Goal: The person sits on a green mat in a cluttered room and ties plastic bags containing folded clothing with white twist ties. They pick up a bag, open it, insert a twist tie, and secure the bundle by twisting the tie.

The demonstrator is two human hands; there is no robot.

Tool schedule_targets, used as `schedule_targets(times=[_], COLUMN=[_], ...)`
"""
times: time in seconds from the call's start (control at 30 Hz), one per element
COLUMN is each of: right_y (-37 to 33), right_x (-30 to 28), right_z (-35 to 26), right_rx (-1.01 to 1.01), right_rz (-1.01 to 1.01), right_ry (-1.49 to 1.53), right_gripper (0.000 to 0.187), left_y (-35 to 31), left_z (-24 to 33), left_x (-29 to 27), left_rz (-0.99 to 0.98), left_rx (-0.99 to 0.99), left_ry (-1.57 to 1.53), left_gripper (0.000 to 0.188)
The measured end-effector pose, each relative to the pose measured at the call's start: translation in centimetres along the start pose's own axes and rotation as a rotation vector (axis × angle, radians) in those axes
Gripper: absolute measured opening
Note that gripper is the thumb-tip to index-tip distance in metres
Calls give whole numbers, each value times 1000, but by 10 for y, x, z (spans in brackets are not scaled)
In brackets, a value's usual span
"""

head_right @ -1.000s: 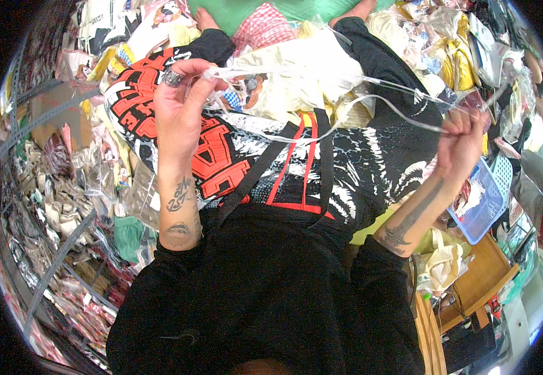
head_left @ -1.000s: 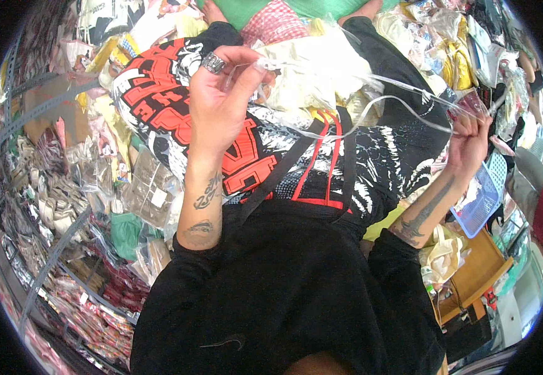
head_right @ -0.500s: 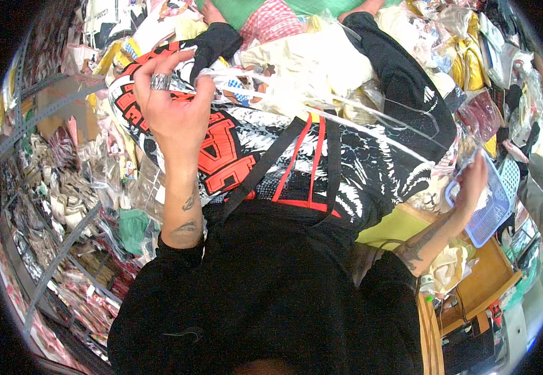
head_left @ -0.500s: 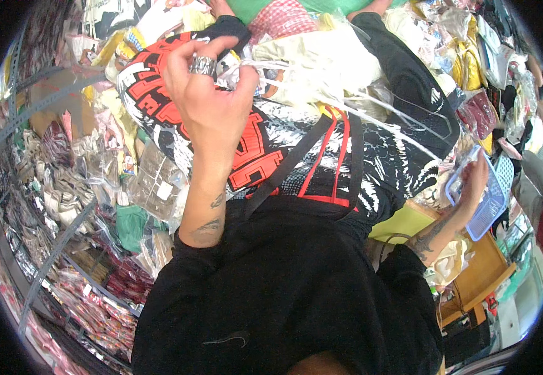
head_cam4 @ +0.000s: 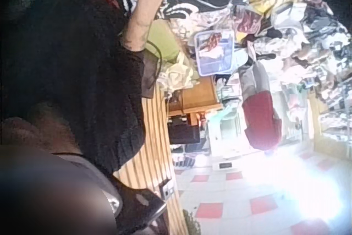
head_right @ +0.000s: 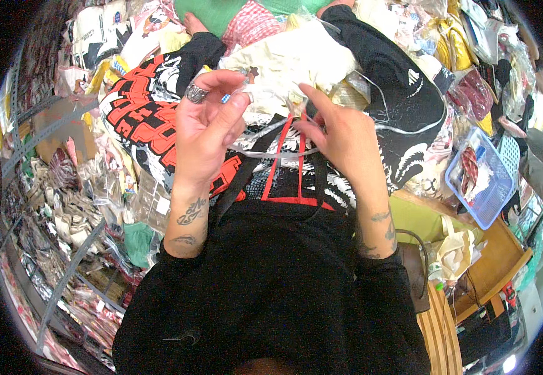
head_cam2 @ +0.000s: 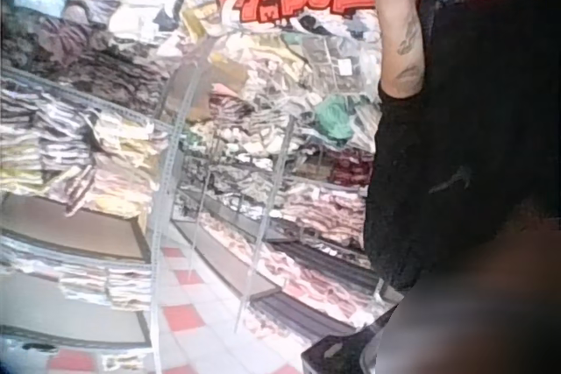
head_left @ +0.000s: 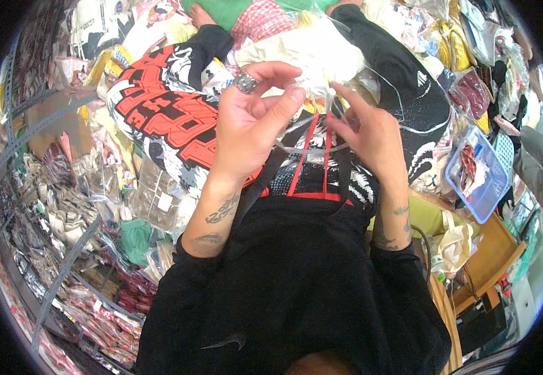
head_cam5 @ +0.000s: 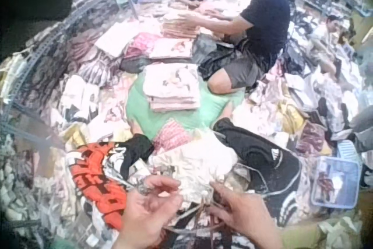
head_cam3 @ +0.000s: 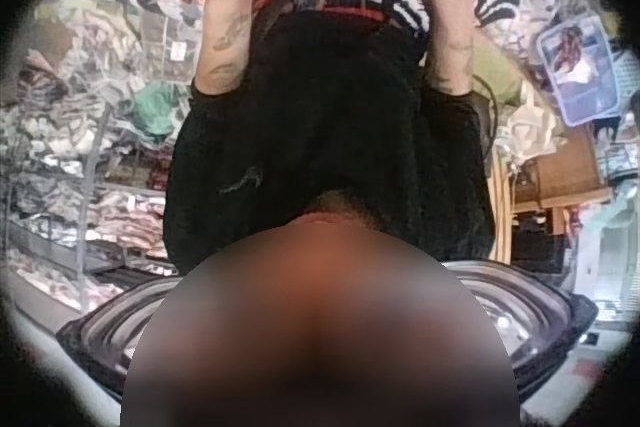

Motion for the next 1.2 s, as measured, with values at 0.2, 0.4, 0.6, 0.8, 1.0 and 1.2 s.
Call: schedule_targets(times=[0.2,0.4,0.6,0.8,1.0,1.2], right_y=[1,-12,-26,-29,-63,-96], right_x=[-13,-56,-48,-34,-80,-128], right_z=[59,140,181,174,241,288], right_rx=[121,315,485,509,205,92], right_rz=[185,429,473,658,635,610], right_ry=[186,-27,250,1868,1963,2058], right_gripper=[51,35,40,61,55,41], left_y=[0,2,2,-5,-6,-18], left_z=[8,32,36,55,70,112], left_x=[-20,-55,-90,-109,-204,-194], left_rz=[1,80,356,686,784,849], left_rx=[118,197,229,650,311,395], left_ry=[419,1116,641,1354,48,631], left_gripper=[37,49,39,27,30,28])
Point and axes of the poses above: each hand's wrist, its own y-axis towards the middle knuckle, its own x-axis out of the palm, z = x × y, the point moved 5 cm from there along y, towards the middle knuckle, and after that the axes turned 2 degrees about -y, right-handed, at the moved point
